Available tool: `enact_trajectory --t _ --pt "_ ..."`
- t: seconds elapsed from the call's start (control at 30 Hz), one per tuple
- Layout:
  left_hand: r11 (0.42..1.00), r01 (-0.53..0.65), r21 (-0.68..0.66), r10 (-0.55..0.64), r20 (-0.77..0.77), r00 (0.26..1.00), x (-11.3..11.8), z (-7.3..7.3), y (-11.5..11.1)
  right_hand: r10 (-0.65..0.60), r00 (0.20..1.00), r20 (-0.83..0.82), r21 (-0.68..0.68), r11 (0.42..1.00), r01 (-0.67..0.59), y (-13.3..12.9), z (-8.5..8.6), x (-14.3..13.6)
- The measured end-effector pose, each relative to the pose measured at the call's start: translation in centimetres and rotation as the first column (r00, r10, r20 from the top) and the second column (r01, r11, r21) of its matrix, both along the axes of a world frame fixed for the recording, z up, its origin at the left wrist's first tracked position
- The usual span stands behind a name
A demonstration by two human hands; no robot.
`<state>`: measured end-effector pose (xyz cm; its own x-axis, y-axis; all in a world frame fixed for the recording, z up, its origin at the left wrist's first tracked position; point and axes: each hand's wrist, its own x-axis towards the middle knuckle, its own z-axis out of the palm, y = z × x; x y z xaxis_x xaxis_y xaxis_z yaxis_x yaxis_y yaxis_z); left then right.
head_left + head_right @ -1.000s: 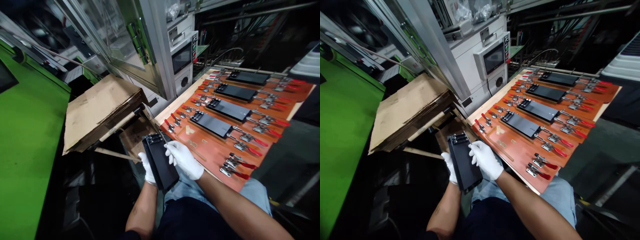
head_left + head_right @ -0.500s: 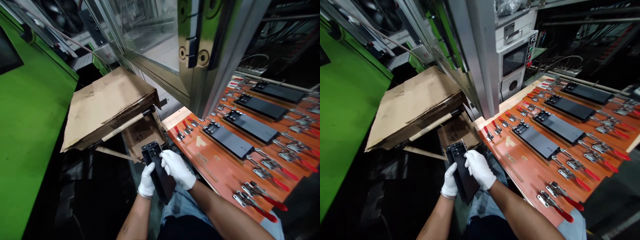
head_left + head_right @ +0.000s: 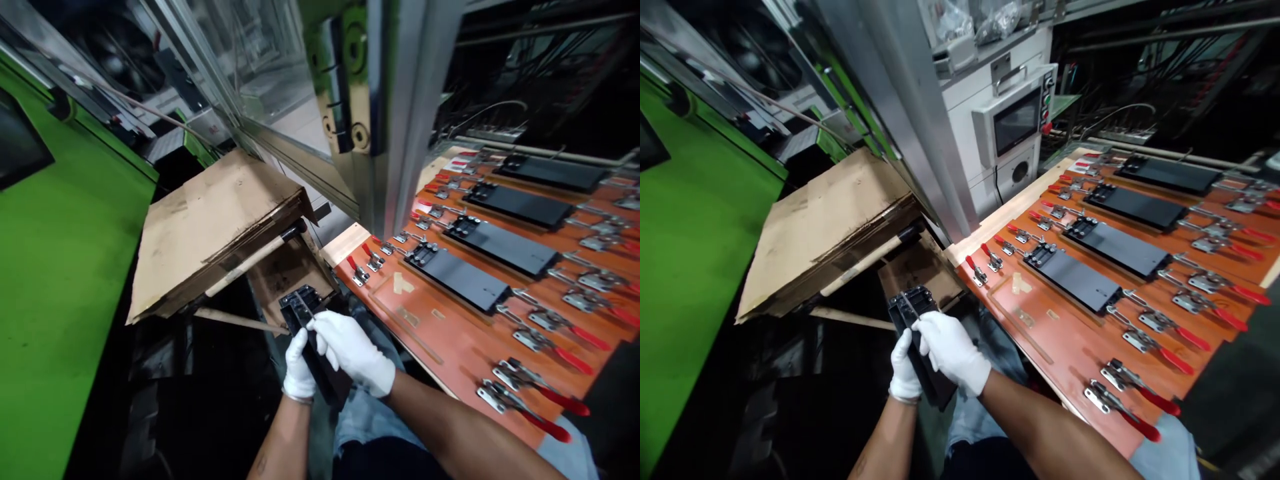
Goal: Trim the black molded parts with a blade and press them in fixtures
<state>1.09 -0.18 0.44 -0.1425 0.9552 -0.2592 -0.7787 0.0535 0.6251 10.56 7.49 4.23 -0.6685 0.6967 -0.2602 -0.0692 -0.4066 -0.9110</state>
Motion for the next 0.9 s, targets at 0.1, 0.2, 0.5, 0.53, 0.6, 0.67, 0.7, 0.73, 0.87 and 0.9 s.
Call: enact_trajectory --t 0.1,0.2,0.5,0.53,0.6,0.67,0.7,0.73,0.87,0.9 --pt "1.000 -0.009 -0.004 0.009 0.008 1.000 0.1 0.4 -0.2 -0.025 0.999 0.036 0.032 0.999 0.024 -0.3 0.5 0.3" --pt "0.999 0.002 0.039 -0.002 -0.006 1.000 0.2 0.6 -0.5 0.006 0.999 0.036 0.006 1.000 -0.006 -0.6 1.0 0.5" --pt "0.997 -0.052 0.057 0.053 -0.017 0.998 0.7 0.9 -1.6 -0.001 1.000 0.006 0.060 0.998 0.001 -1.7 1.7 1.5" --pt "0.997 -0.039 0.062 0.040 -0.024 0.999 0.7 0.9 -1.8 -0.015 1.000 0.002 0.067 0.998 0.015 -1.8 1.7 1.6" --pt "0.997 -0.013 0.074 0.016 -0.037 0.999 0.6 0.9 -2.0 0.014 1.000 -0.022 0.100 0.995 -0.011 -2.0 1.7 1.7" --pt "0.998 -0.009 0.066 0.012 -0.034 0.999 0.7 0.8 -2.2 0.046 0.999 -0.022 0.114 0.993 -0.044 -2.0 1.7 1.7" --pt "0.998 -0.014 0.054 0.016 -0.028 0.999 0.7 0.8 -2.2 0.041 0.999 -0.007 0.103 0.994 -0.040 -2.1 1.7 1.7" --pt "0.999 -0.021 0.043 0.022 -0.019 1.000 0.7 0.8 -2.3 0.028 1.000 0.008 0.087 0.996 -0.029 -2.1 1.7 1.7" --pt "0.997 -0.080 0.022 0.079 0.019 0.997 0.5 0.7 -2.4 0.009 0.998 0.067 0.128 0.992 -0.018 -2.2 1.8 1.6" --pt "0.995 -0.097 0.008 0.097 0.027 0.995 0.4 0.6 -2.4 -0.008 0.996 0.092 0.163 0.987 -0.007 -2.2 1.9 1.6"
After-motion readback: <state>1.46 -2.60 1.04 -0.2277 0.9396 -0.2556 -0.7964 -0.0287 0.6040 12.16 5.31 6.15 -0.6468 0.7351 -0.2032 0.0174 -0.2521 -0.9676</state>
